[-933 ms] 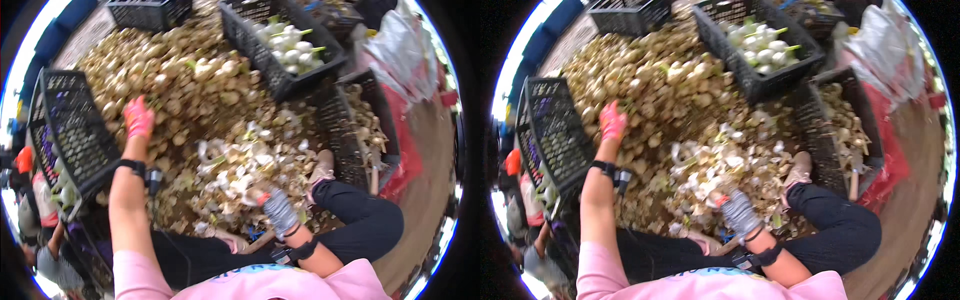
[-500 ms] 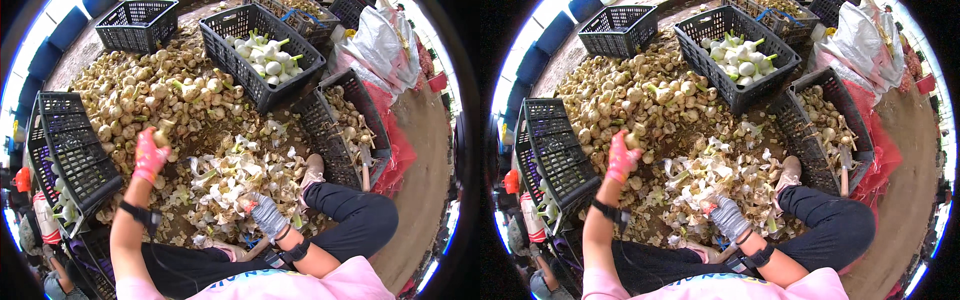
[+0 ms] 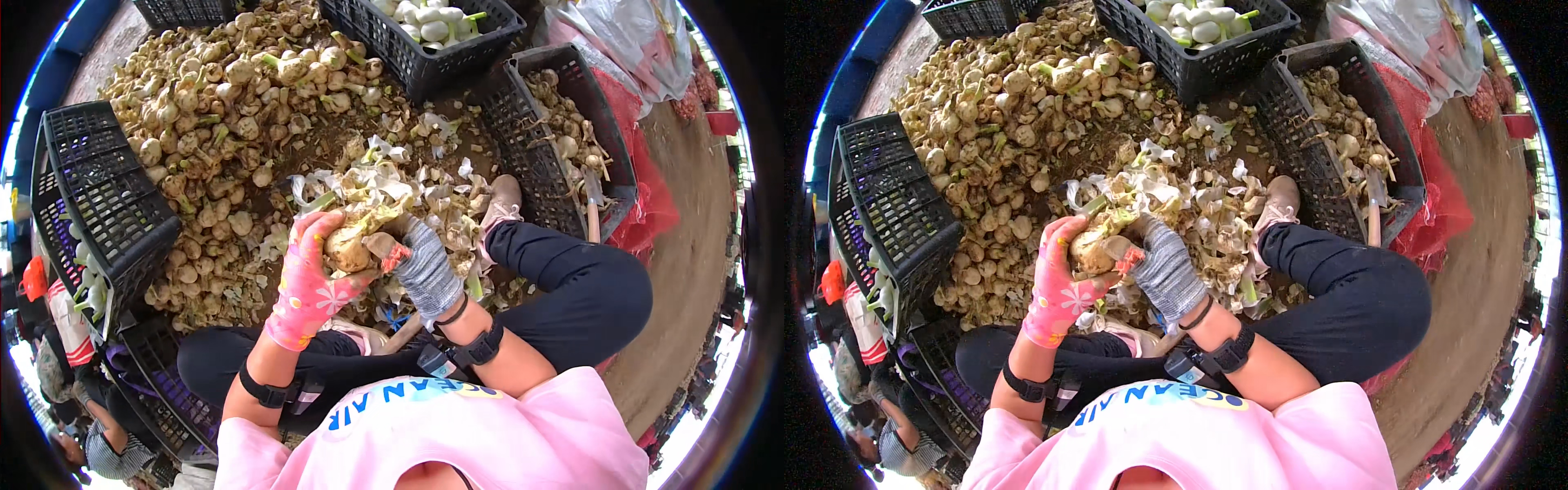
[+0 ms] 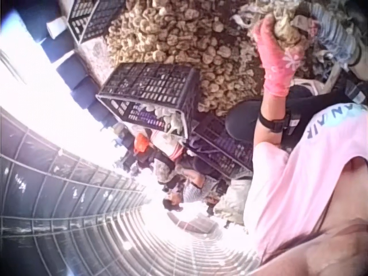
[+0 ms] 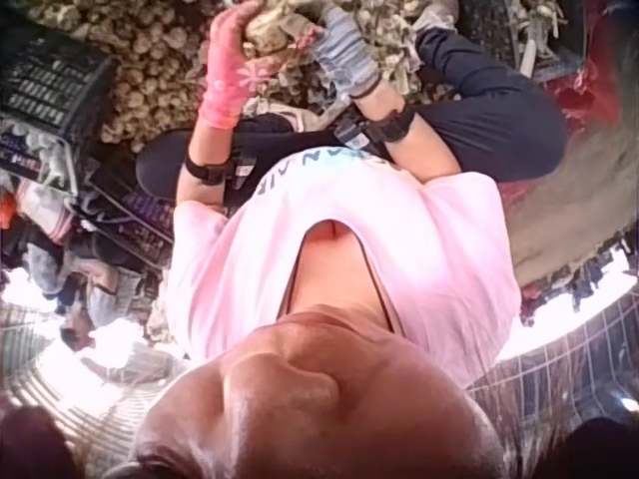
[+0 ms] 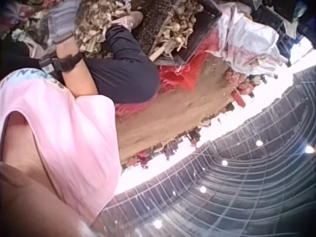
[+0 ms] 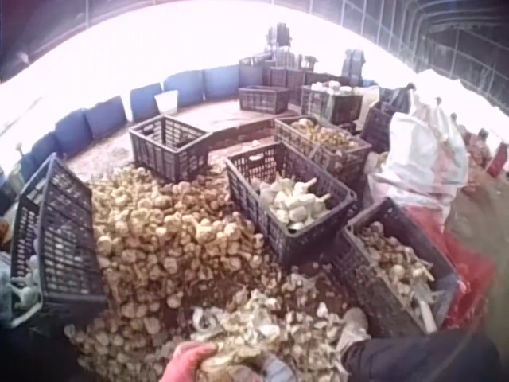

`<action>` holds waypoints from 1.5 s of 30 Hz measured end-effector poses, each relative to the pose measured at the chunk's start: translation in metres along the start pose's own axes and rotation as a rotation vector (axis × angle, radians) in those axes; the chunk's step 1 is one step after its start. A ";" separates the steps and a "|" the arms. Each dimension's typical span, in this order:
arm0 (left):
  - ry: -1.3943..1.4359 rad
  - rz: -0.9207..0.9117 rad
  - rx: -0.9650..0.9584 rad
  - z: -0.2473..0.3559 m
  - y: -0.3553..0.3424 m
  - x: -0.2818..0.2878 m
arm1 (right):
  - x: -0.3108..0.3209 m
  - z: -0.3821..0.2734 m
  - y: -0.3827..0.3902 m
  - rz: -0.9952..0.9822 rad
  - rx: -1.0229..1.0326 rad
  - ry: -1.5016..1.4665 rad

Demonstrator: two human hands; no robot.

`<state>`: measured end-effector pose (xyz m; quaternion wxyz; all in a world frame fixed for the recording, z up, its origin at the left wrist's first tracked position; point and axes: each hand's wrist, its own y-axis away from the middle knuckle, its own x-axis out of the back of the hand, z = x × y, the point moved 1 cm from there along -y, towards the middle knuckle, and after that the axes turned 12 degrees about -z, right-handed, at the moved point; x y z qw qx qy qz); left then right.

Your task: The person sits on the ground and peels the outer layers of onions by hand, removing the dry skins and green tops. They place the cleaned onions into a black plastic crate and discard the peels onto a pile on the ground.

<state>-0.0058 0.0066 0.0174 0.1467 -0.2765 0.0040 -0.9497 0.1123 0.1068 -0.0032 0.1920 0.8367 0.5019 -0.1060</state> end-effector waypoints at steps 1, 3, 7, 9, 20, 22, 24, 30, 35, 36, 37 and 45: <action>-0.019 -0.013 -0.002 0.003 -0.001 -0.001 | 0.003 0.004 0.000 0.025 0.043 0.023; -0.062 -0.035 -0.002 0.009 -0.001 -0.001 | 0.005 0.009 -0.001 0.067 0.126 0.069; -0.076 -0.058 0.054 0.007 0.003 -0.001 | 0.016 0.011 -0.001 0.045 -0.012 0.348; -0.077 -0.078 0.053 0.005 0.003 0.002 | 0.015 0.006 0.002 0.045 -0.064 0.305; 1.378 -0.214 0.632 -0.023 0.012 -0.003 | 0.018 0.009 -0.005 -0.204 -0.082 0.012; 0.978 0.046 0.548 -0.032 0.010 -0.016 | 0.017 0.016 -0.002 -0.109 -0.148 -0.079; 0.793 -0.049 0.484 -0.039 0.014 -0.021 | 0.025 0.022 -0.006 -0.252 -0.189 0.244; 1.057 -0.149 0.334 -0.026 0.013 -0.001 | 0.011 -0.003 0.006 -0.190 -0.221 -0.525; 0.765 -0.077 0.505 -0.024 0.006 0.008 | 0.026 0.022 0.004 -0.142 -0.210 -0.052; 0.569 -0.045 0.368 -0.018 0.004 0.012 | 0.018 0.002 0.005 -0.137 -0.232 -0.389; 0.509 -0.029 0.256 -0.019 0.005 0.014 | 0.023 0.004 0.005 -0.062 -0.211 -0.488; 1.206 0.175 0.069 -0.030 0.016 0.021 | 0.050 -0.030 -0.002 0.468 0.430 -0.845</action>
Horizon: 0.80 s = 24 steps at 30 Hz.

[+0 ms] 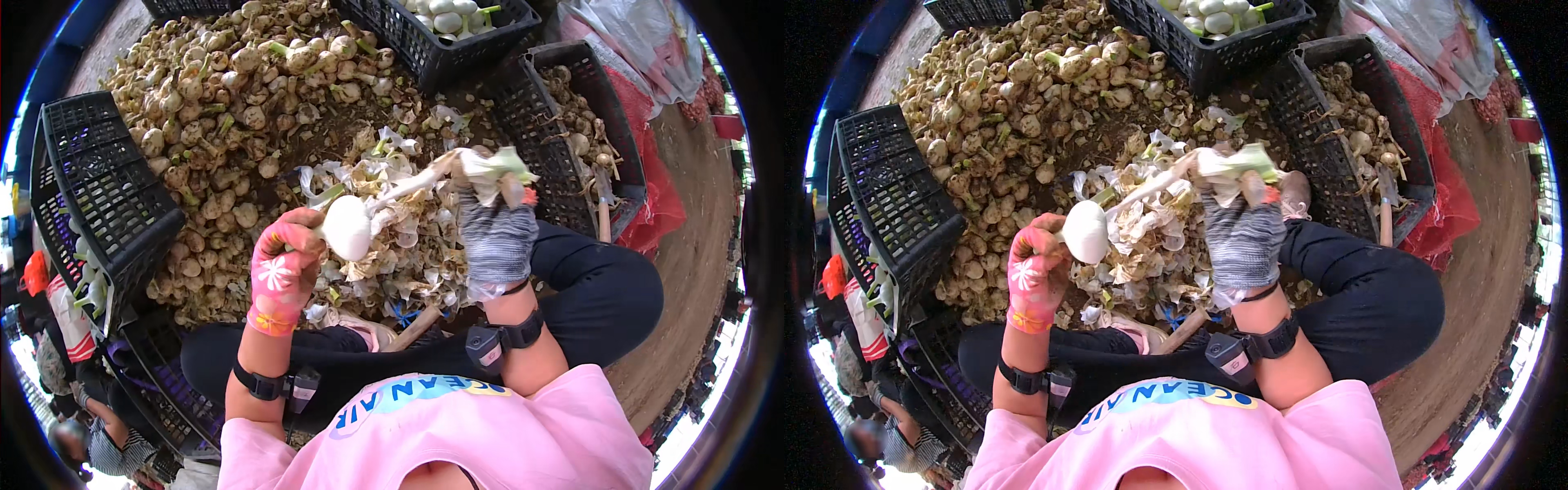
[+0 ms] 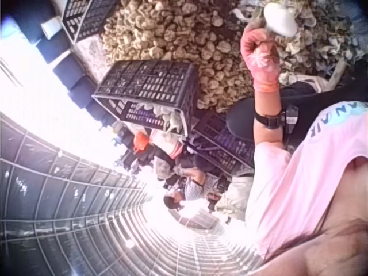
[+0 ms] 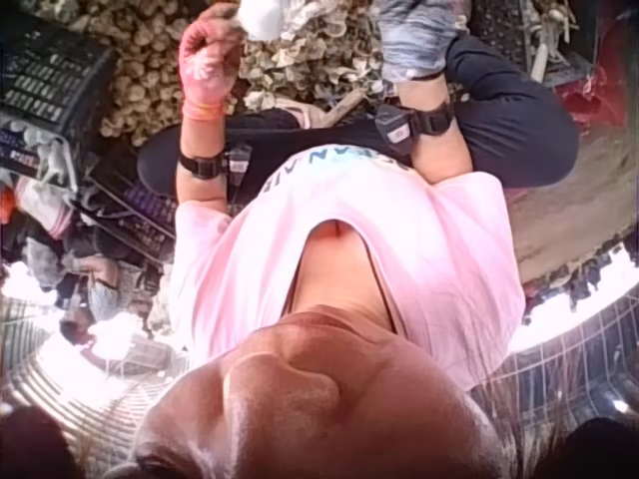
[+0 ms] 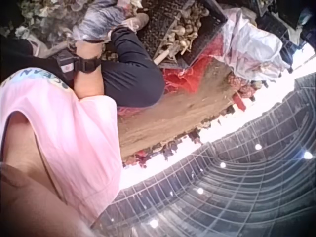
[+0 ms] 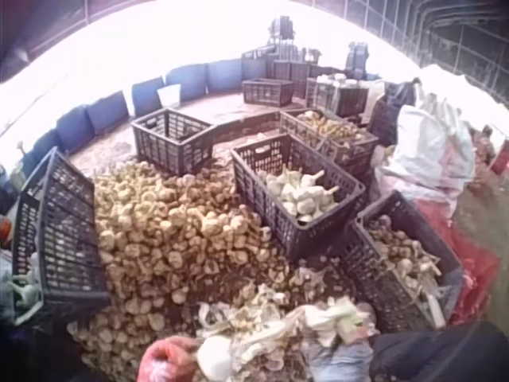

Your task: The person sits on the ground and peels the outer layers of onions by hand, removing the dry skins and green tops. They place the cleaned onions into a black plastic crate and discard the peels onto a pile on the ground.

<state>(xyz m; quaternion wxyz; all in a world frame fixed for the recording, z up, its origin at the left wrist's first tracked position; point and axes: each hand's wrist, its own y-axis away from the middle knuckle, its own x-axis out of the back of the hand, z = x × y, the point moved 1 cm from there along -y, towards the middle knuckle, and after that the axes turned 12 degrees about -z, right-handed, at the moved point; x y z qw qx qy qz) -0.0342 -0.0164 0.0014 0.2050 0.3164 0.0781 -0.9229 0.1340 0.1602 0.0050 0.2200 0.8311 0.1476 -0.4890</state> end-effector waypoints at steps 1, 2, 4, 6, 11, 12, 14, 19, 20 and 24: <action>0.122 0.069 0.013 -0.002 0.000 -0.001 | 0.002 -0.003 0.000 0.007 0.037 -0.024; 0.244 0.137 0.026 -0.003 0.000 -0.001 | 0.005 -0.003 0.001 -0.033 -0.001 0.207; 0.361 0.206 0.041 -0.003 -0.001 -0.001 | 0.017 -0.004 0.006 -0.109 -0.068 0.670; 0.453 0.266 0.039 -0.005 0.001 0.000 | 0.011 0.006 -0.001 -0.327 -0.336 0.563; 0.268 0.125 0.128 -0.015 0.004 0.001 | -0.003 0.044 0.023 -0.577 -0.315 1.074; 0.252 0.175 0.131 -0.016 0.001 -0.009 | -0.010 0.045 0.028 -0.561 -0.345 1.033; 0.200 0.194 0.186 -0.027 -0.005 -0.008 | -0.002 0.044 0.033 -0.502 -0.369 0.971; 0.067 0.190 0.000 -0.014 -0.066 -0.002 | -0.010 0.030 0.029 -0.376 -0.431 0.724; 0.039 0.061 -0.087 -0.002 -0.089 -0.011 | -0.010 0.033 0.027 -0.335 -0.475 0.736; 0.111 -0.294 -0.157 0.037 -0.178 -0.078 | 0.027 0.048 0.019 -0.474 -0.442 1.229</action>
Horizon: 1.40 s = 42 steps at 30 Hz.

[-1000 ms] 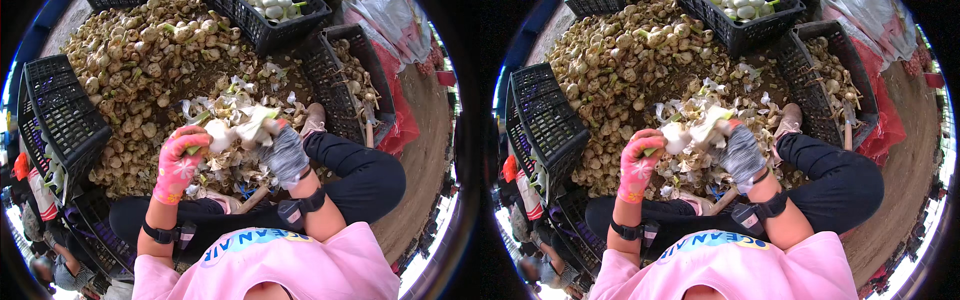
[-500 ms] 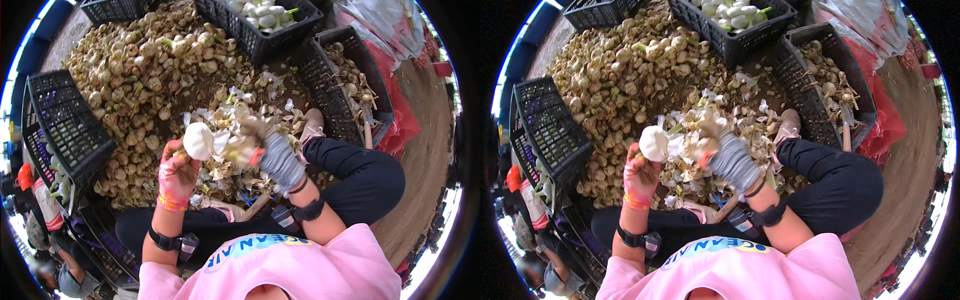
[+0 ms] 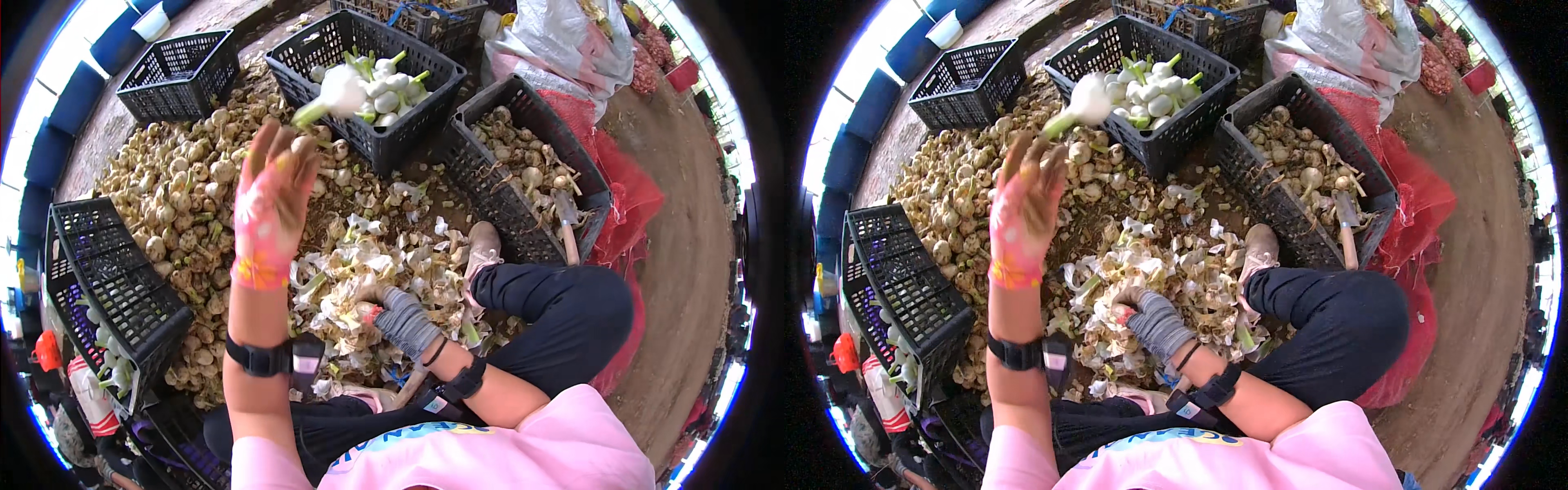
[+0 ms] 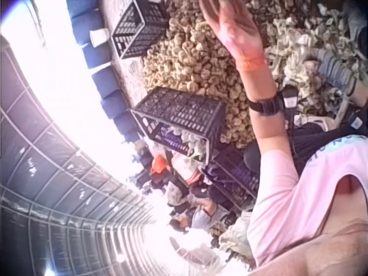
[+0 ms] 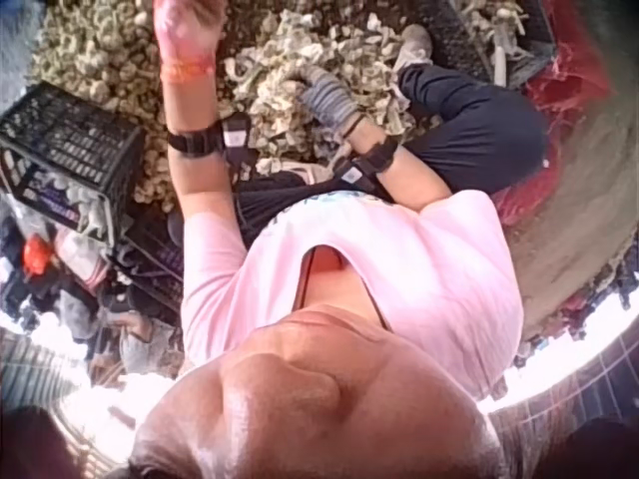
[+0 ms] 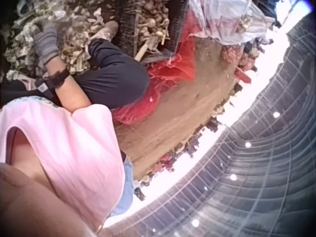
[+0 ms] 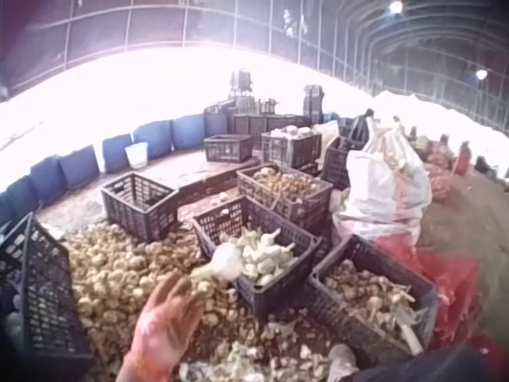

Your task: The person sits on the ground and peels the outer layers of onions by hand, removing the dry skins and green tops. They place the cleaned onions into a black plastic crate and discard the peels onto a pile on the ground.

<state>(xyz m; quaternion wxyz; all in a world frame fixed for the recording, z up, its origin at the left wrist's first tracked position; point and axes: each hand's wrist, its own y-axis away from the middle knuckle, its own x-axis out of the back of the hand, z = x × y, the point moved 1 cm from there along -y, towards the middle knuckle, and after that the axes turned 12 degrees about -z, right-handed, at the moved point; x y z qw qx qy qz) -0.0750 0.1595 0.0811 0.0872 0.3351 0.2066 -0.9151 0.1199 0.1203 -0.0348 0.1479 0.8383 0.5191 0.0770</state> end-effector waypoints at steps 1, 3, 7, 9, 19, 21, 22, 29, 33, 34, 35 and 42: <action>-0.054 0.050 0.026 0.002 -0.008 0.001 | 0.001 0.000 -0.002 -0.001 -0.031 0.109; -0.091 0.108 0.047 0.002 -0.013 0.014 | 0.003 -0.007 -0.017 0.085 -0.159 0.158; -0.195 0.279 0.221 -0.006 0.034 0.036 | 0.036 -0.066 -0.068 0.374 -0.054 0.190; -0.248 0.335 0.298 -0.005 0.068 0.038 | 0.066 -0.065 -0.120 0.547 -0.036 0.758; -0.260 0.687 0.558 0.007 0.216 0.054 | 0.148 -0.086 -0.217 0.348 -0.252 1.442; -0.277 0.600 0.589 -0.004 0.202 0.053 | 0.150 -0.078 -0.213 0.413 -0.321 1.413; -0.293 0.573 0.600 -0.002 0.196 0.048 | 0.130 -0.089 -0.200 0.301 -0.350 1.397; -0.238 0.527 0.632 -0.012 0.201 0.059 | 0.109 -0.053 -0.160 0.363 -0.153 1.444; -0.240 0.566 0.674 -0.016 0.202 0.064 | 0.114 -0.068 -0.152 0.186 -0.168 1.304; -0.244 0.572 0.680 -0.016 0.200 0.062 | 0.122 -0.075 -0.155 0.067 -0.217 1.213; -0.237 0.599 0.684 -0.016 0.200 0.063 | 0.136 -0.078 -0.161 0.097 -0.075 1.084; -0.279 0.618 0.693 -0.017 0.204 0.070 | 0.196 -0.079 -0.250 0.267 -0.105 1.216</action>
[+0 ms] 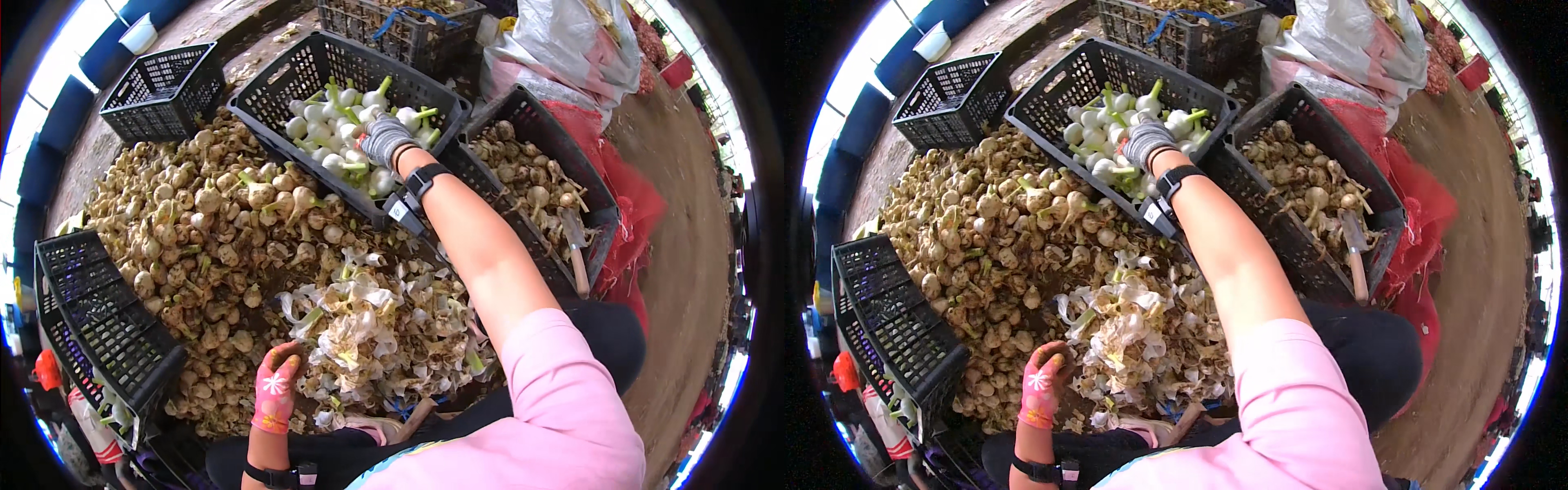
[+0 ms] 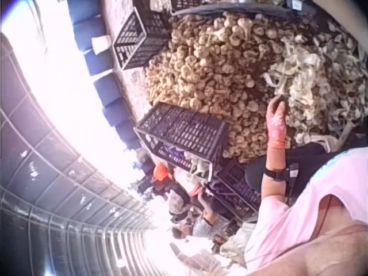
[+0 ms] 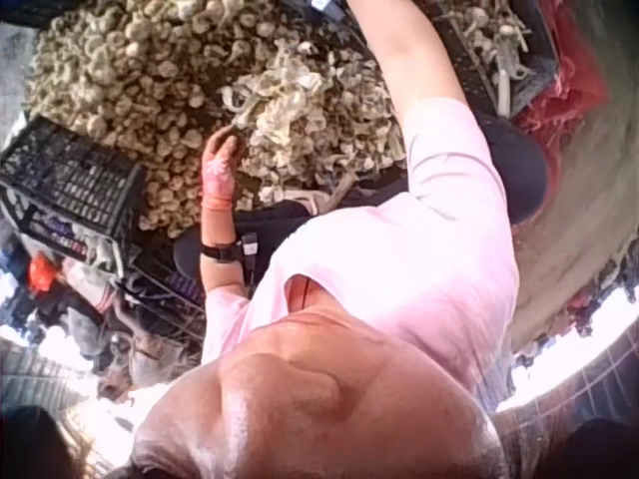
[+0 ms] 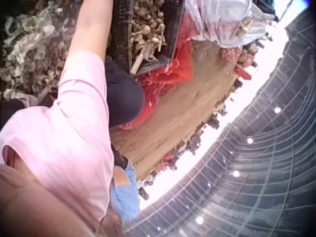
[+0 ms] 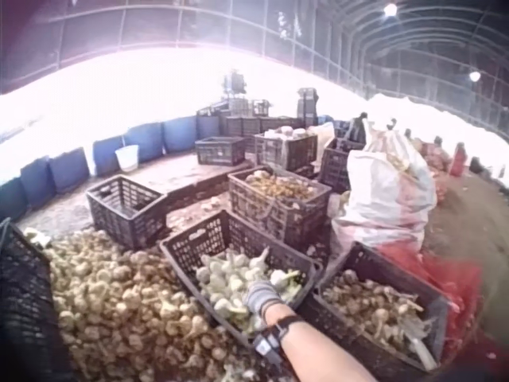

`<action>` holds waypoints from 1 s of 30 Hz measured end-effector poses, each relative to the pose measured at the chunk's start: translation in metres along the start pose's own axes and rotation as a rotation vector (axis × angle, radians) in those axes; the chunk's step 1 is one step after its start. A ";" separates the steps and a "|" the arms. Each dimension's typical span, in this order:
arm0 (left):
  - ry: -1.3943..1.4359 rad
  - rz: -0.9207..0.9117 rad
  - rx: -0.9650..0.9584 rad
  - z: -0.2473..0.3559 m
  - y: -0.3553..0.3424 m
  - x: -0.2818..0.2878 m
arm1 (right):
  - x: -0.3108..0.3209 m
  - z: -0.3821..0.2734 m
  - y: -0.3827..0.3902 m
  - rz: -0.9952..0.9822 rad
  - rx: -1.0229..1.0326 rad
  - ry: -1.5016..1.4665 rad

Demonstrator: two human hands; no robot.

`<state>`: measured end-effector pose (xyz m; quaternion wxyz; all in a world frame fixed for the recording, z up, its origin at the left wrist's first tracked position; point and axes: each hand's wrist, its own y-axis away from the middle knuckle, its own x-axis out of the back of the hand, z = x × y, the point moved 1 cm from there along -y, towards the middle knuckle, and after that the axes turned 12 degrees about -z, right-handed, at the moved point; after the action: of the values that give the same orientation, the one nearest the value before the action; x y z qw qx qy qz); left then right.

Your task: The person sits on the ground and peels the outer layers of onions by hand, removing the dry skins and green tops. They place the cleaned onions into a black plastic crate and discard the peels onto a pile on the ground.

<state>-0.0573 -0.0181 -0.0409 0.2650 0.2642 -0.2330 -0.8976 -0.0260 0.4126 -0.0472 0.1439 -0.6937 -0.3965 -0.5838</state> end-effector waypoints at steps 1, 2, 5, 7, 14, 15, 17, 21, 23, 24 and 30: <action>-0.020 0.002 0.012 0.000 0.000 -0.002 | -0.010 0.002 -0.011 0.018 0.086 0.059; -0.040 0.003 0.024 0.000 0.000 -0.003 | -0.025 0.003 -0.020 0.009 0.003 0.095; -0.035 -0.016 0.013 -0.002 0.002 0.002 | -0.024 0.015 -0.024 -0.110 0.117 0.036; -0.041 -0.010 0.015 0.002 0.004 0.000 | -0.026 0.021 -0.009 -0.038 0.211 -0.734; -0.041 -0.004 -0.032 0.005 0.009 0.002 | 0.005 0.013 0.048 -0.178 0.561 -1.984; -0.029 -0.014 -0.033 0.007 0.004 -0.001 | -0.003 0.031 0.039 -0.043 0.588 -1.729; -0.044 -0.050 -0.053 0.004 -0.010 0.000 | -0.017 0.075 0.024 0.250 0.526 -1.200; -0.233 0.019 -0.116 0.031 -0.024 0.030 | 0.016 0.011 0.075 0.267 0.227 -1.604; -0.299 0.144 -0.230 0.049 -0.053 0.043 | 0.000 0.008 0.083 0.419 0.307 -1.627; -0.291 0.178 -0.229 0.054 -0.066 0.066 | -0.009 -0.012 0.095 0.484 0.377 -1.635; -0.906 0.405 -0.224 0.081 -0.134 0.103 | -0.082 -0.082 0.165 -0.156 0.122 -1.741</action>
<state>-0.2272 0.0438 -0.0910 0.3328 -0.2320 -0.2735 -0.8722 0.0351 0.2208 -0.0570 -0.2135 -0.8548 -0.4425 0.1672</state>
